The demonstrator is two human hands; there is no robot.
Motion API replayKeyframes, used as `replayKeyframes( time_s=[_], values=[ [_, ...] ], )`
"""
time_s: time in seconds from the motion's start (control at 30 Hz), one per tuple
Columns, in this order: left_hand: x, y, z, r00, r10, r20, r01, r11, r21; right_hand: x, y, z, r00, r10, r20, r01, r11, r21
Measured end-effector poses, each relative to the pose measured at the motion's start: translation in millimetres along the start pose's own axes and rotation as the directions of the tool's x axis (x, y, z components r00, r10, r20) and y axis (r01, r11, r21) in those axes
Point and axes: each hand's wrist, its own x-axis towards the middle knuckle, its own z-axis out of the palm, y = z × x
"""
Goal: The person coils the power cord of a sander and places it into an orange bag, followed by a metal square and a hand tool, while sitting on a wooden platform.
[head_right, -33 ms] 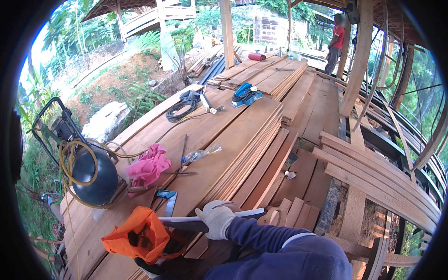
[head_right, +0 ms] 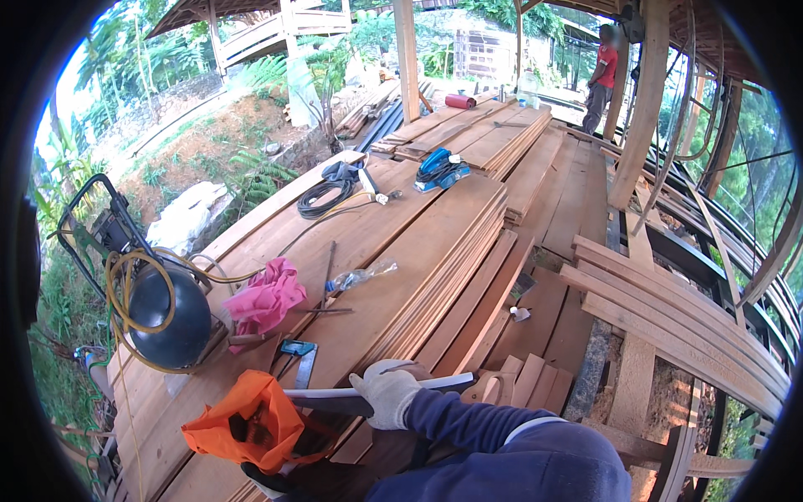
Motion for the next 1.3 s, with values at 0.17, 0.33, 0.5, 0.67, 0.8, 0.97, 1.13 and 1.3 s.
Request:
replayKeyframes(
  time_s=[0.17, 0.33, 0.5, 0.67, 0.8, 0.97, 1.13, 1.3],
  values=[
    [-3, 0, 2, 1.000, 0.024, -0.011, -0.023, 0.999, 0.030, 3, 0, 1, 1.000, -0.012, -0.002, 0.012, 1.000, 0.004],
    [-4, 1, 4, 0.999, 0.045, -0.022, -0.044, 0.998, 0.045, 9, 12, 22, 0.993, -0.070, -0.093, 0.072, 0.997, 0.020],
    [-5, 0, 5, 0.997, 0.065, -0.029, -0.063, 0.996, 0.060, 8, 9, 15, 0.998, -0.040, -0.048, 0.041, 0.999, 0.021],
    [-5, 2, 5, 0.995, 0.090, -0.042, -0.087, 0.994, 0.073, 6, 3, 5, 1.000, 0.005, 0.022, -0.006, 1.000, 0.008],
    [-4, 3, 3, 0.993, 0.113, -0.041, -0.109, 0.991, 0.080, 4, -1, -2, 0.998, 0.019, 0.055, -0.019, 1.000, -0.001],
    [-3, 5, 0, 0.987, 0.158, -0.014, -0.157, 0.986, 0.045, 6, 3, 4, 0.999, -0.016, 0.028, 0.016, 1.000, 0.000],
    [17, -37, -29, 0.997, 0.029, 0.066, -0.023, 0.996, -0.091, 7, 10, 10, 0.999, -0.046, -0.017, 0.046, 0.999, 0.026],
    [26, -24, -48, 0.969, -0.099, 0.227, 0.144, 0.970, -0.194, 8, 18, 12, 0.993, -0.067, -0.095, 0.070, 0.997, 0.027]
  ],
)
